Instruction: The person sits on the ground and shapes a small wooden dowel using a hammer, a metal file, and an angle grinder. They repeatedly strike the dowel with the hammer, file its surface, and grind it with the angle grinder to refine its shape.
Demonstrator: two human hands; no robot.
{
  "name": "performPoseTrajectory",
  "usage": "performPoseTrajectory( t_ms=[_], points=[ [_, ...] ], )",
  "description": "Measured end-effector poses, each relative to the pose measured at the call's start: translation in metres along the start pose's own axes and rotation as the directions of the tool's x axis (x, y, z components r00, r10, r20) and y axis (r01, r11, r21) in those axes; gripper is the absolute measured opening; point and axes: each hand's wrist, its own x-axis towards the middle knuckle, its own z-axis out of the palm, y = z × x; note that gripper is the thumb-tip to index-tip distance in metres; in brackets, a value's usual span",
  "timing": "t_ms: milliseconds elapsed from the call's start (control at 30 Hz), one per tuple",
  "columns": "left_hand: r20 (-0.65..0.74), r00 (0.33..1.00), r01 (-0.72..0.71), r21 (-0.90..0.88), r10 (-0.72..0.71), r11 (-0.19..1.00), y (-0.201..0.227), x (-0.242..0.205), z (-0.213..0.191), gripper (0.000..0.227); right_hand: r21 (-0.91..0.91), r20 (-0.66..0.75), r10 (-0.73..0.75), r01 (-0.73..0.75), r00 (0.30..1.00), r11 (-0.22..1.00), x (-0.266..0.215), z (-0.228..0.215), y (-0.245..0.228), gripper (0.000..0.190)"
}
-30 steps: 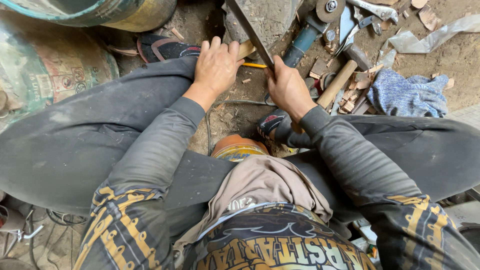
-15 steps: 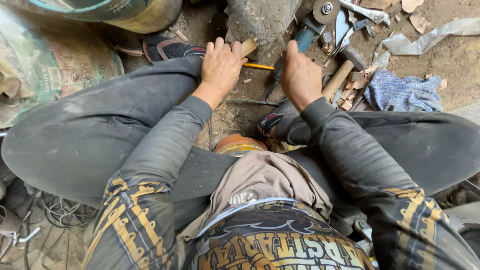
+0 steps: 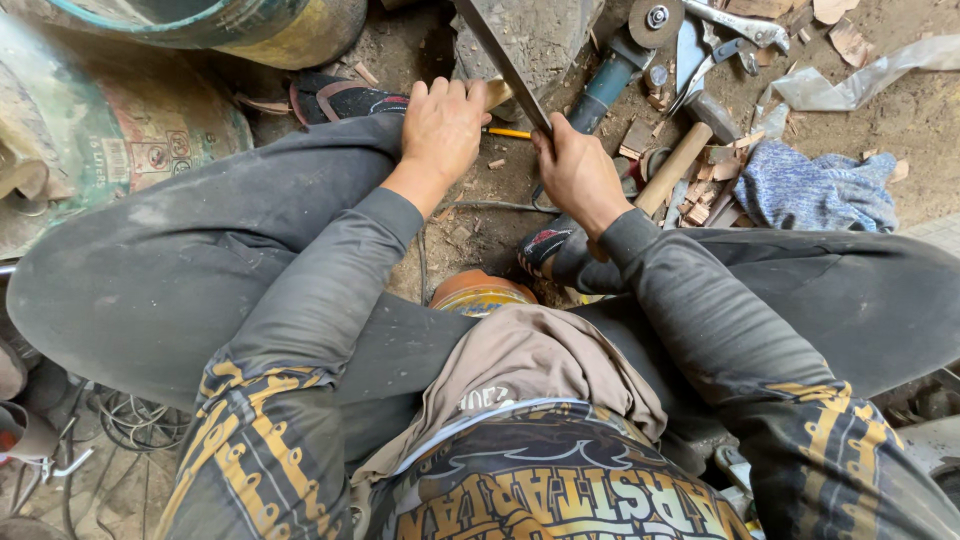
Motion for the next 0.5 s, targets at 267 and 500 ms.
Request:
performPoseTrajectory(
  t_ms=[267,500],
  points=[
    [0.030,0.999,-0.010,-0.080,0.013,0.997,-0.003,0.001,-0.009,0.033,0.016,0.050,0.089,-0.090,0.995,0.996,0.006,-0.001,-0.010,0.021],
    [-0.033,0.999,-0.025,-0.084,0.022,0.996,-0.007,0.001,-0.013,0.034,0.018,0.031,0.001,-0.002,1.000,1.000,0.015,-0.002,-0.013,0.021]
  ],
)
